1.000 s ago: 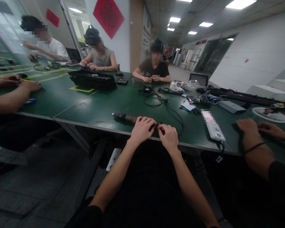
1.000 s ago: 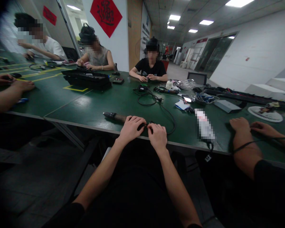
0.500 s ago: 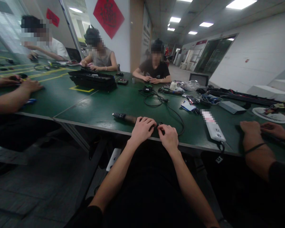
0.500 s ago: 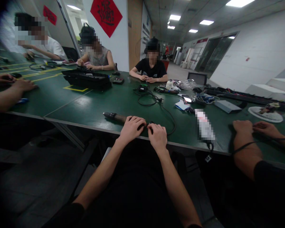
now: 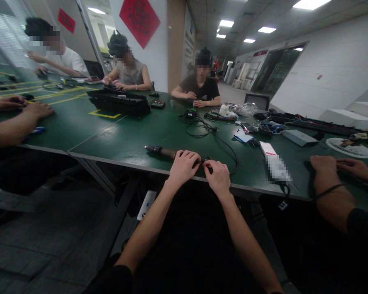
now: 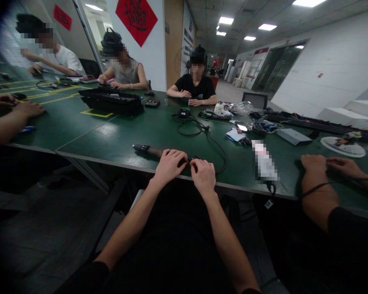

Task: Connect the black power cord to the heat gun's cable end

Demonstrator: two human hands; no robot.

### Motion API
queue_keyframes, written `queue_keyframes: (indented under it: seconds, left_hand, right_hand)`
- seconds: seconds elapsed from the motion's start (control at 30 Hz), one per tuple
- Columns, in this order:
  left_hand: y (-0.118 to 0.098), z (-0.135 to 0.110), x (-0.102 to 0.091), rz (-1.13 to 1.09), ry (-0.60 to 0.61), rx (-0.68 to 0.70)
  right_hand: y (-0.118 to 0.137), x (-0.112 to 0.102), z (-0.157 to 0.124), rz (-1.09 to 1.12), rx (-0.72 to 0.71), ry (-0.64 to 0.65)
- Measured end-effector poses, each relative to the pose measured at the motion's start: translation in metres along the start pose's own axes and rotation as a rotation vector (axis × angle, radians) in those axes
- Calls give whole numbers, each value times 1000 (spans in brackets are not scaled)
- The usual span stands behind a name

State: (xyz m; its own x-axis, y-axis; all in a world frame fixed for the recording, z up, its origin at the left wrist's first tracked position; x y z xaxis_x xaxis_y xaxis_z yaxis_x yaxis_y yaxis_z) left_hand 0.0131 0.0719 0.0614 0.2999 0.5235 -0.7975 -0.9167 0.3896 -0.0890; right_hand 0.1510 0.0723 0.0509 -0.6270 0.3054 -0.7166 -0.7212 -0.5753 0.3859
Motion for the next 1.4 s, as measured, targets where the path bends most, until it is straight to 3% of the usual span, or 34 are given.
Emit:
queue_keyframes:
  seconds: [1.4]
  left_hand:
    - [-1,-1,0,0,8,4]
  right_hand:
    - [1,-1,0,-6,6,-2]
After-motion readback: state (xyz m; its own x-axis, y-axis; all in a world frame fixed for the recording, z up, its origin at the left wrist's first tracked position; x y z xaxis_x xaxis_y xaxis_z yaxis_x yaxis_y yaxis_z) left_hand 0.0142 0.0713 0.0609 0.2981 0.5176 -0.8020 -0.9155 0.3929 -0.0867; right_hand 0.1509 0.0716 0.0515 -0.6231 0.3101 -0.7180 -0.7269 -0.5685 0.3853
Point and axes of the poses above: each hand's wrist, its own z-axis towards the middle knuckle, its own x-axis out of the palm, y = z × x, the point moved 9 cm from there along z, towards the middle knuckle, and after that the axes turned 11 degrees about z, right-handed, at the moved point
